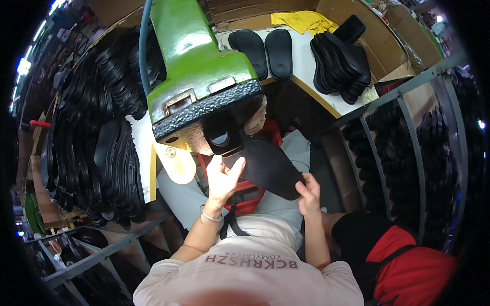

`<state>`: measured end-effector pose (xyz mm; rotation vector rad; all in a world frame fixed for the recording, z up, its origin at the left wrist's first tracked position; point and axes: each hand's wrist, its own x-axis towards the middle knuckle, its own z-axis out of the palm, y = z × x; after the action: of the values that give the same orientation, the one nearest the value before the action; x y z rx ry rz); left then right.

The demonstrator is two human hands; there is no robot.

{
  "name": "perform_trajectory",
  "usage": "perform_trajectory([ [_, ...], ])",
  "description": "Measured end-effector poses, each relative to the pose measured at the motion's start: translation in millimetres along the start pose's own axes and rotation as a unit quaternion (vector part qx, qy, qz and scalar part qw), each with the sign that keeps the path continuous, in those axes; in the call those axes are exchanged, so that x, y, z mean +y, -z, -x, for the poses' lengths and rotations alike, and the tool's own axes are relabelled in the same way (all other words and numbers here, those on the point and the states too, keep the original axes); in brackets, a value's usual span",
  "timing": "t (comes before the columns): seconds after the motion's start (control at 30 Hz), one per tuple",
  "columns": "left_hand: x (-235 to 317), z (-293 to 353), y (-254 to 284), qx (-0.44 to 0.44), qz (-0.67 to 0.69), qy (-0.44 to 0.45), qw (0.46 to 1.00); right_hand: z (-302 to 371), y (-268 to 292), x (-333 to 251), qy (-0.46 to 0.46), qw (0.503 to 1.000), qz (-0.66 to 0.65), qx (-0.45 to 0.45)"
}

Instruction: Using an industrial machine to trim or shape shoe soles in a manufacturing environment.

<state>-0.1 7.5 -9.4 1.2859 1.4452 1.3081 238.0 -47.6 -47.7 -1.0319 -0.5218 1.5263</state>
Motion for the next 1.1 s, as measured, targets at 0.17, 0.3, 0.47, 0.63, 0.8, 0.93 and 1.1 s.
perform_trajectory([
  [0.17, -27, 11, 9, 0.008, -0.054, -0.023, 0.998, -30, -29, -42, 0.136, 0.983, 0.119, 0.045],
  [0.3, -6, 3, 27, 0.019, -0.112, -0.062, 0.992, -61, -53, -74, 0.132, 0.968, 0.213, -0.024],
  [0.47, 2, 6, 59, -0.015, 0.095, 0.022, 0.995, -93, -89, -83, 0.139, 0.95, 0.247, -0.13],
  [0.63, 2, 9, 97, 0.052, 0.088, -0.054, 0.993, -83, -136, -67, 0.095, 0.969, 0.156, -0.164],
  [0.8, -16, 30, 127, 0.068, 0.222, 0.064, 0.971, -66, -160, -42, 0.212, 0.897, 0.321, -0.218],
  [0.93, -64, 52, 131, -0.071, 0.214, 0.146, 0.963, -66, -170, -27, 0.195, 0.906, 0.307, -0.217],
  [1.1, -67, 63, 57, -0.121, 0.145, 0.171, 0.967, -63, -180, -16, 0.155, 0.936, 0.265, -0.169],
])
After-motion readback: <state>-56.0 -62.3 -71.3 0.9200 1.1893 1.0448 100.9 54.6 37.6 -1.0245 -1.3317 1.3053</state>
